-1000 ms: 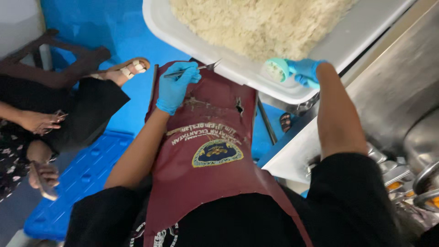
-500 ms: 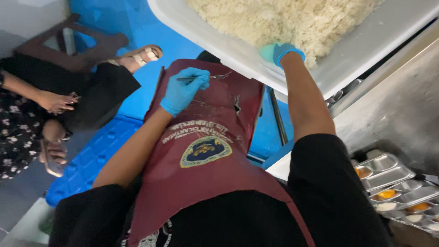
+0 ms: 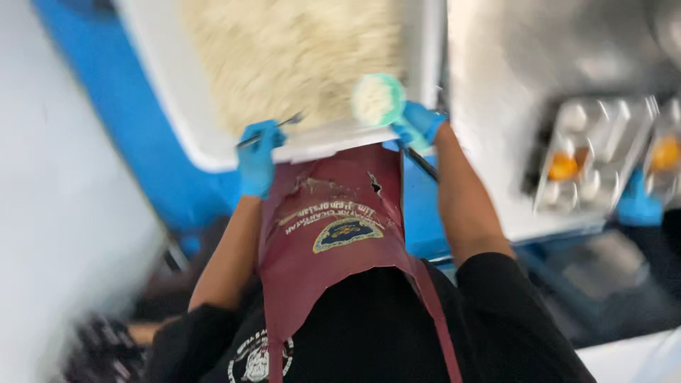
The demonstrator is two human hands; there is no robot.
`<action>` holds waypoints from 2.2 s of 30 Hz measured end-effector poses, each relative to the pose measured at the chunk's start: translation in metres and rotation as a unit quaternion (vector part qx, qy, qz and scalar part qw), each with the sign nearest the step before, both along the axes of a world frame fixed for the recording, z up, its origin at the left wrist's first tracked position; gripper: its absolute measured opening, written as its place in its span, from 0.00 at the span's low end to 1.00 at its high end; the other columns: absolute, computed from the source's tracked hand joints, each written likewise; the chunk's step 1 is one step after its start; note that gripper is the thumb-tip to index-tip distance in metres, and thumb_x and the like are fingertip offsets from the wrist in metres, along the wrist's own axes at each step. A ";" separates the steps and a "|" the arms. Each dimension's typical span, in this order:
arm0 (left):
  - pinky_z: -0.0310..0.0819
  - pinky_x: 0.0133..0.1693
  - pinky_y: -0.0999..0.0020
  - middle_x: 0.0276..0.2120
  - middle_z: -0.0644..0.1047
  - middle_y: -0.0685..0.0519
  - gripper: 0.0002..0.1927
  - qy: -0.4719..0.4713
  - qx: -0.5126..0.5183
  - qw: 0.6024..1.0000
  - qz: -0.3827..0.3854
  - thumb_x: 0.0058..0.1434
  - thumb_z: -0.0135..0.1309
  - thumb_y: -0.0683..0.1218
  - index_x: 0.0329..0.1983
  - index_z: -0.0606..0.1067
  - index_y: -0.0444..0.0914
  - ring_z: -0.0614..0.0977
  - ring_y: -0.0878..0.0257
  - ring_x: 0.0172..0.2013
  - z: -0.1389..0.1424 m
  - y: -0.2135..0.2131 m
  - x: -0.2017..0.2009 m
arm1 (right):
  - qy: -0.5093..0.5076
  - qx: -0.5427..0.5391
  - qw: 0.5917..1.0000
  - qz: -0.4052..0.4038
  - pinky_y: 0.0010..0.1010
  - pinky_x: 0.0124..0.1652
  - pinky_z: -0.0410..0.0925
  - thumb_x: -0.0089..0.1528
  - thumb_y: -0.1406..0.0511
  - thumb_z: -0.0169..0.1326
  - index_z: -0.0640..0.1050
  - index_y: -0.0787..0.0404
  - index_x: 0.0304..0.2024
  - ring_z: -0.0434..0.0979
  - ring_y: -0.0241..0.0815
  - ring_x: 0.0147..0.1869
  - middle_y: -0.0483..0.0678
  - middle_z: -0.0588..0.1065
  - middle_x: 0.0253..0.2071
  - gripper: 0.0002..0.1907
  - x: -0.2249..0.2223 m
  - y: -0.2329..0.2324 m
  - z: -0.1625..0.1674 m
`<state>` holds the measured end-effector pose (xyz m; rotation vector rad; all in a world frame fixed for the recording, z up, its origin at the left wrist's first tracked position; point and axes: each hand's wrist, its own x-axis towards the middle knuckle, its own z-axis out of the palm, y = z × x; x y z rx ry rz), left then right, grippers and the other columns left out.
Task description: The person scoops white rice from a large container into compartmentalized metal trays using a plastic scoop, then uses tongs to place a fried snack into another compartment. The person repeats this process for multiple trays.
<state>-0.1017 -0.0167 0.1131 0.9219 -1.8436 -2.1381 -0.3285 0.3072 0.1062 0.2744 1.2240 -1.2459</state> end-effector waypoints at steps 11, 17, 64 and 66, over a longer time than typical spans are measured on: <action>0.76 0.47 0.64 0.37 0.80 0.47 0.17 0.152 -0.175 0.889 -0.396 0.78 0.40 0.47 0.40 0.75 0.32 0.81 0.58 0.39 0.044 0.152 -0.241 | 0.092 0.018 0.872 -0.480 0.32 0.16 0.59 0.73 0.57 0.41 0.72 0.60 0.34 0.63 0.37 0.15 0.45 0.66 0.19 0.18 0.149 0.256 0.077; 0.77 0.45 0.56 0.43 0.81 0.43 0.10 0.232 -0.310 0.784 -0.485 0.69 0.50 0.45 0.48 0.75 0.35 0.82 0.46 0.45 0.085 0.358 -0.310 | 0.195 0.339 0.701 -0.597 0.37 0.22 0.61 0.77 0.48 0.42 0.73 0.56 0.39 0.66 0.41 0.23 0.47 0.67 0.25 0.23 0.159 0.405 0.132; 0.71 0.46 0.68 0.41 0.77 0.53 0.25 0.183 0.031 0.799 -0.572 0.80 0.32 0.58 0.45 0.76 0.39 0.76 0.67 0.39 0.207 0.439 -0.341 | 0.269 0.262 0.552 -0.745 0.28 0.35 0.69 0.57 0.74 0.57 0.79 0.64 0.43 0.76 0.35 0.35 0.43 0.76 0.35 0.12 0.224 0.387 0.059; 0.68 0.49 0.70 0.44 0.77 0.53 0.24 0.269 -0.062 0.803 -0.528 0.82 0.32 0.57 0.51 0.75 0.37 0.74 0.67 0.43 0.242 0.457 -0.367 | 0.298 0.282 0.550 -0.727 0.28 0.36 0.70 0.56 0.74 0.58 0.78 0.65 0.45 0.77 0.34 0.37 0.43 0.76 0.37 0.13 0.193 0.416 0.060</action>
